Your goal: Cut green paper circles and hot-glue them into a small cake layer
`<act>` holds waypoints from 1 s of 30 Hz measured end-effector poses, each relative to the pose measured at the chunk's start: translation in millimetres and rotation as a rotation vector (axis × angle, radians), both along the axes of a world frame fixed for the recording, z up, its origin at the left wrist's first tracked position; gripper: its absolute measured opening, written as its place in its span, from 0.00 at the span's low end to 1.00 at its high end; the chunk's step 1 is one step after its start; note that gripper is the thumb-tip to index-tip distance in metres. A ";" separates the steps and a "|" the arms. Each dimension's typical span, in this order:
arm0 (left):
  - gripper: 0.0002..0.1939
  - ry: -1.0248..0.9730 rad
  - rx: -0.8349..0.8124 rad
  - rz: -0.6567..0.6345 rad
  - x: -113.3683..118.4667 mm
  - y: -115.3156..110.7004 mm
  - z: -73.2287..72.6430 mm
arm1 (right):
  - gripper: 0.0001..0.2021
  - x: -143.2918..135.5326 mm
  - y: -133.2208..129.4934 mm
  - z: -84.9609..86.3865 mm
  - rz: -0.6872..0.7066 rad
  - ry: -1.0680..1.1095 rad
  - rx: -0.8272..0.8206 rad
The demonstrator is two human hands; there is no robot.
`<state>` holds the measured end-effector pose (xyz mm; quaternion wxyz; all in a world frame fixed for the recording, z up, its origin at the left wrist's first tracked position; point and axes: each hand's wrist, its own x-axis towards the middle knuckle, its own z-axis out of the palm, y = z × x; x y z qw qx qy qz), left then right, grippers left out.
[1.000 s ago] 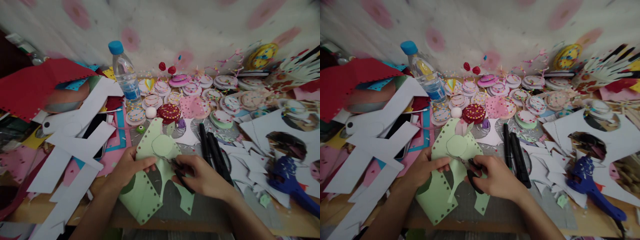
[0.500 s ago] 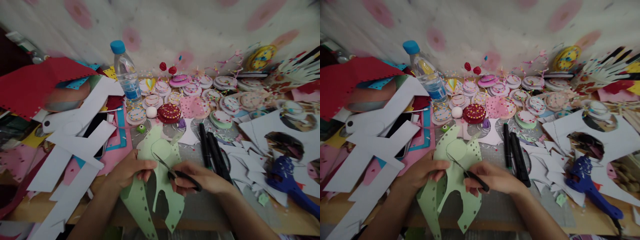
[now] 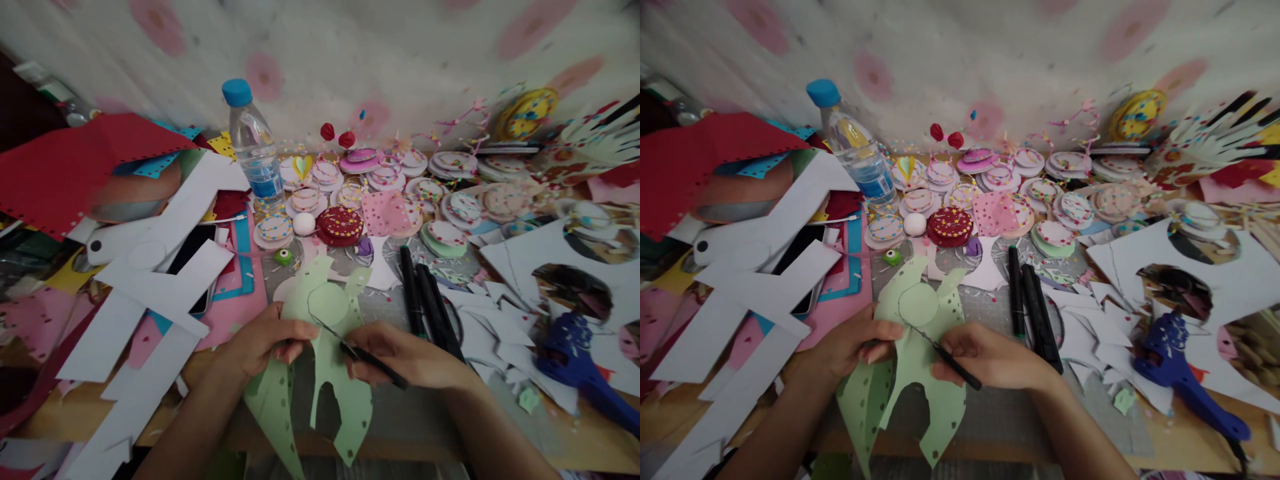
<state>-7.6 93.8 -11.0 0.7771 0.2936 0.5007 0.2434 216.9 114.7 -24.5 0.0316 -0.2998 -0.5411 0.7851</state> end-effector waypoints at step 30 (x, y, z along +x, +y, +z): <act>0.09 0.291 0.258 0.101 2.1 -1.5 1.2 | 0.06 3.5 -1.1 5.3 -0.112 -0.327 0.631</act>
